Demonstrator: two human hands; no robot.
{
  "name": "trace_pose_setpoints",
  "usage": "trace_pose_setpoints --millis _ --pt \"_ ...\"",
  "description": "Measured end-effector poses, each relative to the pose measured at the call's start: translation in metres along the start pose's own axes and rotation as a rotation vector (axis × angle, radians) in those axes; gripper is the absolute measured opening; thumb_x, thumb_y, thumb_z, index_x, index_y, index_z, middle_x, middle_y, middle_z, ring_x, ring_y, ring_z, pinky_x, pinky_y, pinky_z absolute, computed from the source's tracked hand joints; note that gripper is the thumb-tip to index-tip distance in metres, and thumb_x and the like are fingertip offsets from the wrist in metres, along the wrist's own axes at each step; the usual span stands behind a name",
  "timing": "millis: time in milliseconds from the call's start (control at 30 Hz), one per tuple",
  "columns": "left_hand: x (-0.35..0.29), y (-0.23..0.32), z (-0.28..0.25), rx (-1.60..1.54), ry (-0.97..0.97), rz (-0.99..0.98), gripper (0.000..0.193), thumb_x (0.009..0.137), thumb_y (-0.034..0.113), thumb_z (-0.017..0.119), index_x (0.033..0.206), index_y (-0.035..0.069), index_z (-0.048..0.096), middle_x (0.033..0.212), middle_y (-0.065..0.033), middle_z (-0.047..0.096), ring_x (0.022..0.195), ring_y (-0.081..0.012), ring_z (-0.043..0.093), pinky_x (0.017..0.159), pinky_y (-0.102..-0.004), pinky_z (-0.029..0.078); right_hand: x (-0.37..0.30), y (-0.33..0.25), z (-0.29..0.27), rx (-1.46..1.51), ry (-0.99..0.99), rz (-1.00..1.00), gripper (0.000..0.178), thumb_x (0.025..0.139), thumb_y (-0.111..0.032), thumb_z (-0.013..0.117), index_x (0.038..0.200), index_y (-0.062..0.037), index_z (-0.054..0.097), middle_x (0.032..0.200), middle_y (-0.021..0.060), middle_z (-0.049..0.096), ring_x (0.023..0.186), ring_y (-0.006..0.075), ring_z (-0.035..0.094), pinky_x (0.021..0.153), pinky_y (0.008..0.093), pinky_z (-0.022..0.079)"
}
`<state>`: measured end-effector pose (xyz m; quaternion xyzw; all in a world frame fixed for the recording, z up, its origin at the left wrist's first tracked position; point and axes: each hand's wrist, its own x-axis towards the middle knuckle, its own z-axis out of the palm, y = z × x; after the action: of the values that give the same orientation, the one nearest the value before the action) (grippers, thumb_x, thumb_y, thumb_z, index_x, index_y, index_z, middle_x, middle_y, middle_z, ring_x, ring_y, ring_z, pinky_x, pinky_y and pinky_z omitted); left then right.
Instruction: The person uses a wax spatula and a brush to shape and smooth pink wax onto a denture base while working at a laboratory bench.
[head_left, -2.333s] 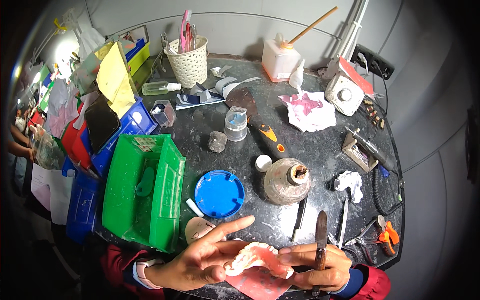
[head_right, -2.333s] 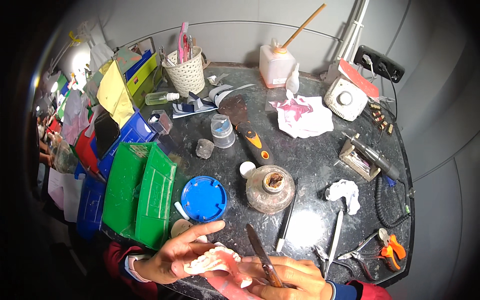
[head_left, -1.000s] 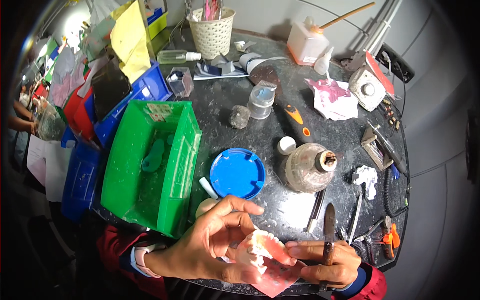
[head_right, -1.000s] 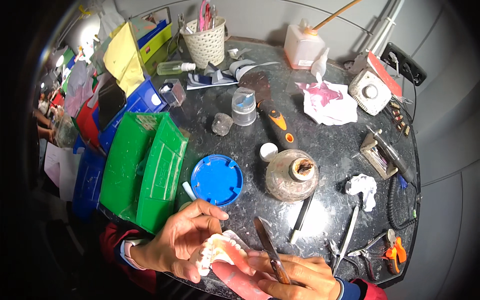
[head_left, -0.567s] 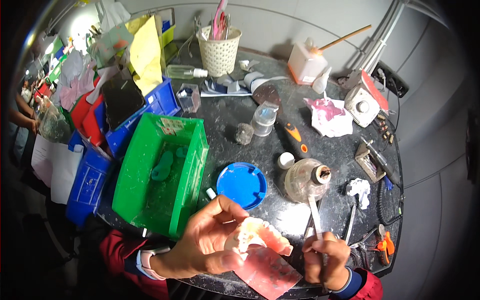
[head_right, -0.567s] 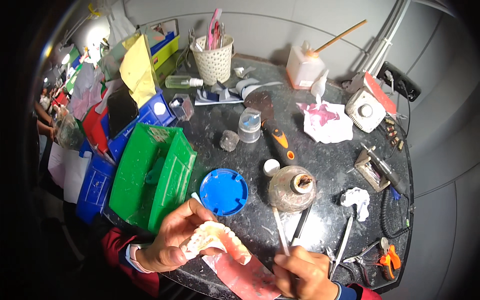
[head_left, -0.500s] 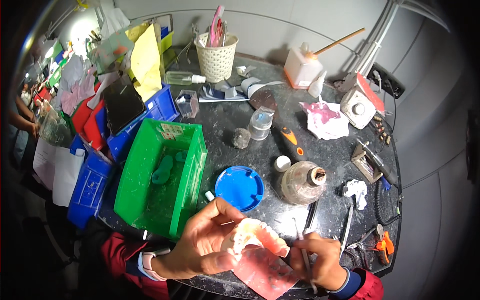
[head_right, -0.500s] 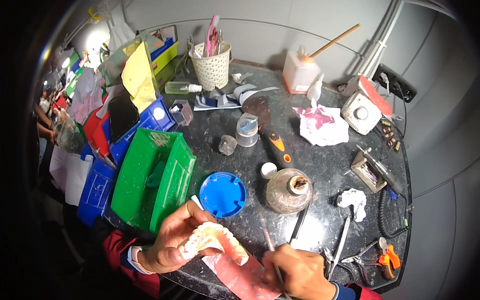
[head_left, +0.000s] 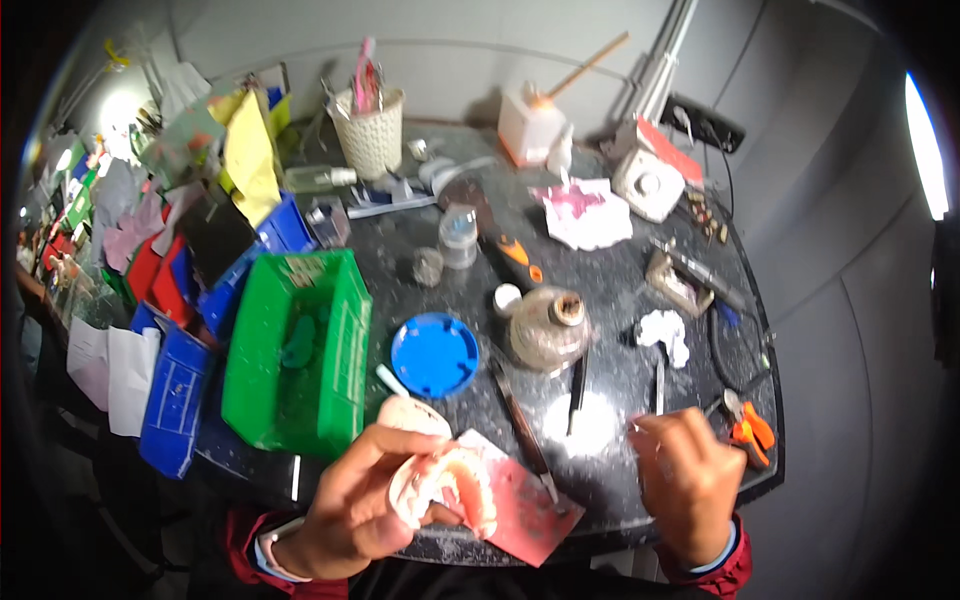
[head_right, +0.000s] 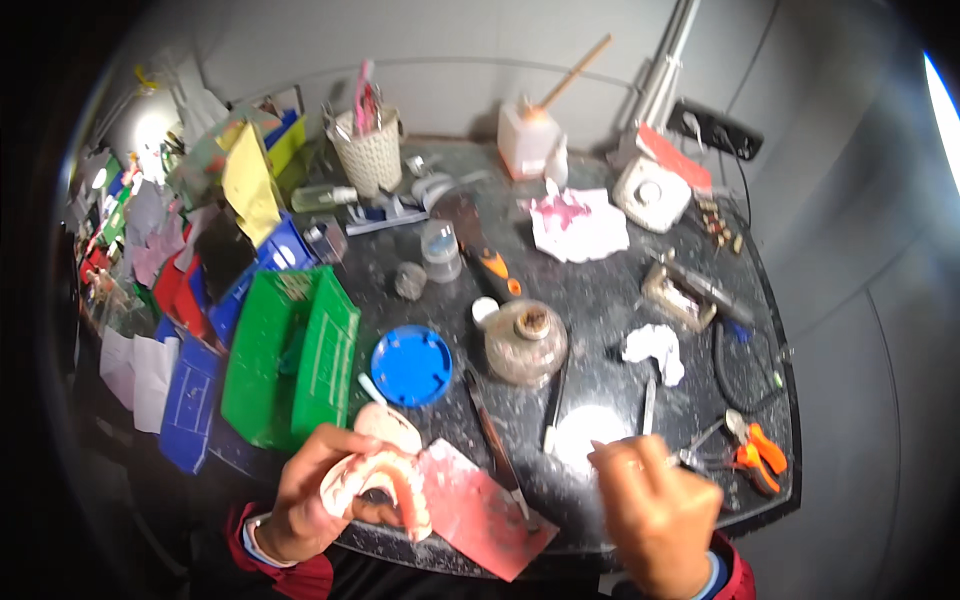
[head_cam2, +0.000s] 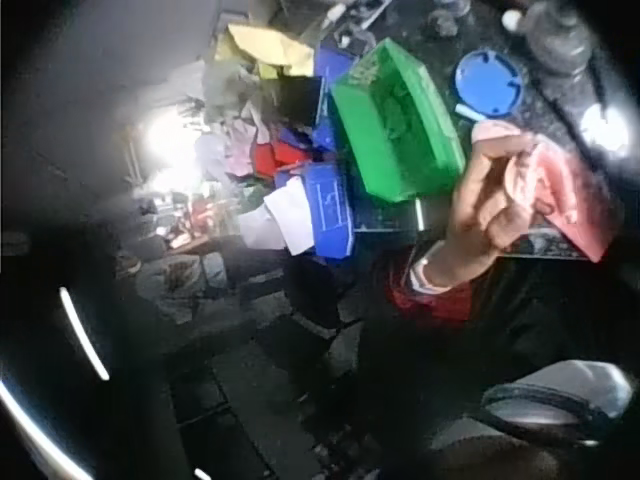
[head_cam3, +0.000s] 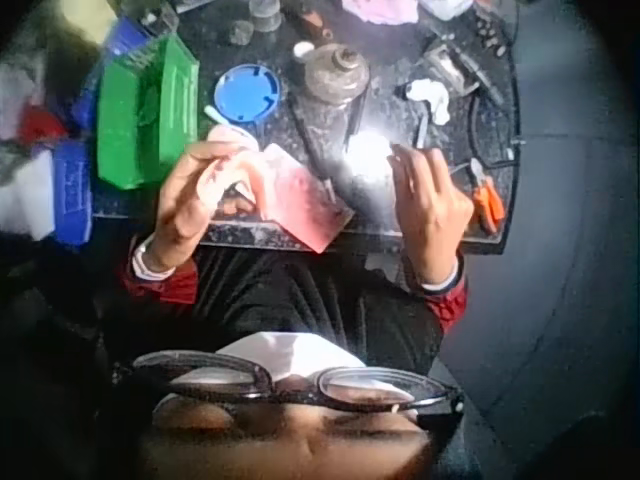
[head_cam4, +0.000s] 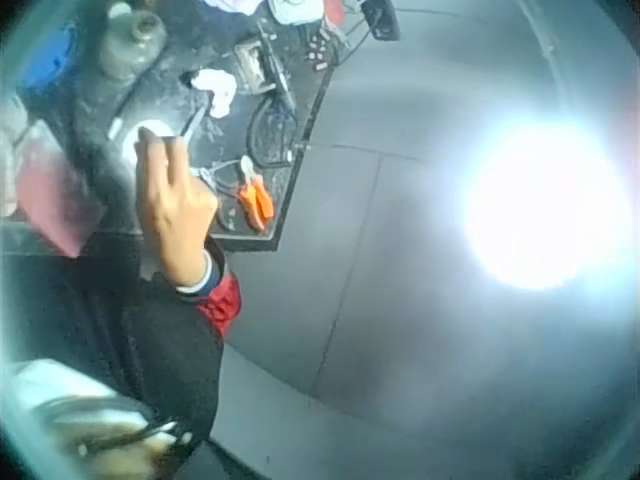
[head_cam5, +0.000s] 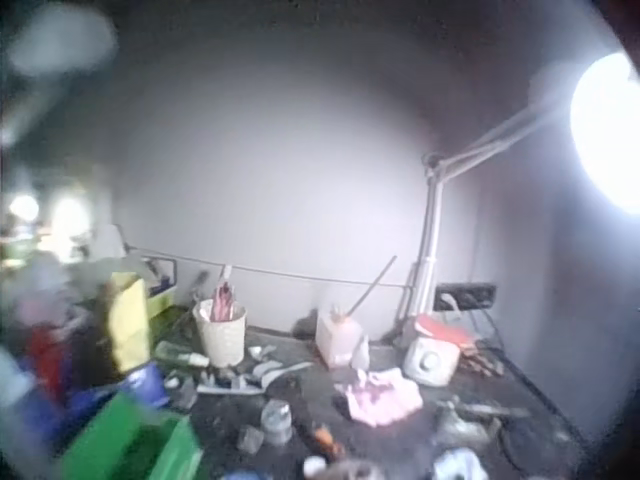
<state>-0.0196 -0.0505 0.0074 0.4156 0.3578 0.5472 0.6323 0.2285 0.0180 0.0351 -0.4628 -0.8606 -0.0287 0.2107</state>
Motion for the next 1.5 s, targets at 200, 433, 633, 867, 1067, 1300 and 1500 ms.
trace_pose_setpoints --millis 200,433,633,867,1067,1300,1500 --pt "-0.045 -0.038 -0.008 0.232 0.105 0.009 0.043 0.091 0.04 0.03 0.119 0.008 0.024 0.112 -0.0294 0.042 0.089 -0.0312 0.056 0.064 -0.0398 0.054 -0.034 0.023 -0.005 -0.085 0.057 0.192 0.018 0.07 0.008 0.05 0.083 -0.0016 0.058 0.081 0.0103 0.055 0.072 0.0266 0.056 0.06 0.0334 0.044" --pt "-0.068 -0.045 -0.028 0.05 0.227 -0.031 0.063 0.082 0.047 0.05 0.122 0.003 0.029 0.119 -0.0223 0.041 0.102 -0.0237 0.049 0.075 -0.0347 0.05 -0.018 0.049 0.016 0.071 -0.101 0.428 0.014 0.071 -0.015 0.066 0.074 -0.0015 0.062 0.067 0.0109 0.058 0.06 0.0243 0.055 0.055 0.0315 0.042" --pt "-0.062 -0.052 -0.023 0.252 0.237 0.031 0.094 0.053 -0.004 0.078 0.129 0.008 0.023 0.12 -0.0202 0.042 0.099 -0.0193 0.05 0.069 -0.0275 0.05 -0.009 0.053 0.035 0.183 -0.182 0.517 0.017 0.072 -0.01 0.059 0.068 0.0068 0.058 0.06 0.0124 0.058 0.053 0.0149 0.052 0.05 0.0282 0.039" --pt "-0.06 -0.053 -0.018 0.5 0.308 0.101 0.096 0.053 -0.004 0.078 0.13 0.0 0.02 0.118 -0.0188 0.041 0.098 -0.0169 0.051 0.069 -0.0251 0.053 -0.029 0.037 0.018 0.228 0.217 0.492 0.014 0.089 -0.015 0.046 0.086 -0.0012 0.05 0.064 -0.0023 0.04 0.053 0.0037 0.031 0.046 0.0194 0.023" --pt "-0.062 -0.06 -0.025 0.748 0.336 0.146 0.11 0.046 0.011 0.085 0.13 -0.008 0.017 0.106 -0.0174 0.046 0.088 -0.0169 0.054 0.07 -0.026 0.051 -0.057 -0.045 0.024 0.564 0.577 0.464 0.035 0.089 -0.023 0.042 0.109 0.0054 0.036 0.072 0.0055 0.04 0.055 0.007 0.037 0.044 0.0164 0.03" --pt "-0.064 -0.064 -0.028 0.95 0.278 0.267 0.118 0.041 0.025 0.088 0.129 -0.011 0.018 0.105 -0.019 0.048 0.086 -0.0199 0.055 0.071 -0.0282 0.048 -0.067 -0.104 0.076 1.222 0.21 0.189 0.034 0.071 0.008 0.062 0.093 -0.0022 0.038 0.073 0.0094 0.048 0.054 0.0137 0.055 0.051 0.0245 0.055" --pt "-0.063 -0.069 -0.027 1.003 0.299 0.43 0.115 0.038 0.025 0.089 0.127 -0.008 0.025 0.109 -0.0201 0.044 0.089 -0.0232 0.054 0.072 -0.0317 0.049 -0.066 -0.108 0.09 1.06 0.037 -0.109 0.029 0.069 0.01 0.062 0.095 0.0026 0.05 0.092 0.0258 0.059 0.085 0.0298 0.062 0.069 0.034 0.053"
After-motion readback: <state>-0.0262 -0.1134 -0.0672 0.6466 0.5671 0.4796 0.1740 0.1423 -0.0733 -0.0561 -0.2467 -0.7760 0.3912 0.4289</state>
